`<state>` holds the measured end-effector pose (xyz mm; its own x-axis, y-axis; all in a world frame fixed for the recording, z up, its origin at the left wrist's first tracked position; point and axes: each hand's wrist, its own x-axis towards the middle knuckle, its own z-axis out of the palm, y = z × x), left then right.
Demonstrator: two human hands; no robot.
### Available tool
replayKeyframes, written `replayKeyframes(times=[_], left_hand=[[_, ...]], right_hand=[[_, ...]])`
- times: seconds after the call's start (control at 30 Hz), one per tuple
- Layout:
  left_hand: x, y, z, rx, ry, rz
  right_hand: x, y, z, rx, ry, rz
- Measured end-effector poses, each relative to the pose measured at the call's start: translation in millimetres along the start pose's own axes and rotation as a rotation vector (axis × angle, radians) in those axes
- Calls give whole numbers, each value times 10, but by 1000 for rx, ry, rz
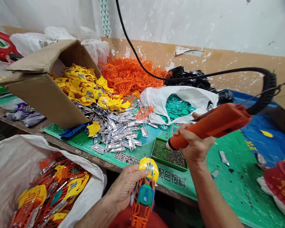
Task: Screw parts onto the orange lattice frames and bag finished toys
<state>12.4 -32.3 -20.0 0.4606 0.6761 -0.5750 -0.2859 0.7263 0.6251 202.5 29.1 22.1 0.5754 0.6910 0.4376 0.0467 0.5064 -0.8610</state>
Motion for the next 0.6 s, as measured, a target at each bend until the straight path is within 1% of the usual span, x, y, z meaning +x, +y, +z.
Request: replayKeyframes(times=[0.17, 0.33, 0.43, 0.6], left_hand=[[-1, 14, 19, 12, 5, -4], [0, 8, 27, 11, 20, -5], [-3, 2, 25, 24, 39, -13], [-6, 9, 18, 34, 30, -6]], right_hand=[[-15, 49, 4, 76, -19, 10], [-33, 93, 9, 55, -10, 24], [-38, 118, -3, 39, -13, 8], [-46, 121, -14, 21, -29, -6]])
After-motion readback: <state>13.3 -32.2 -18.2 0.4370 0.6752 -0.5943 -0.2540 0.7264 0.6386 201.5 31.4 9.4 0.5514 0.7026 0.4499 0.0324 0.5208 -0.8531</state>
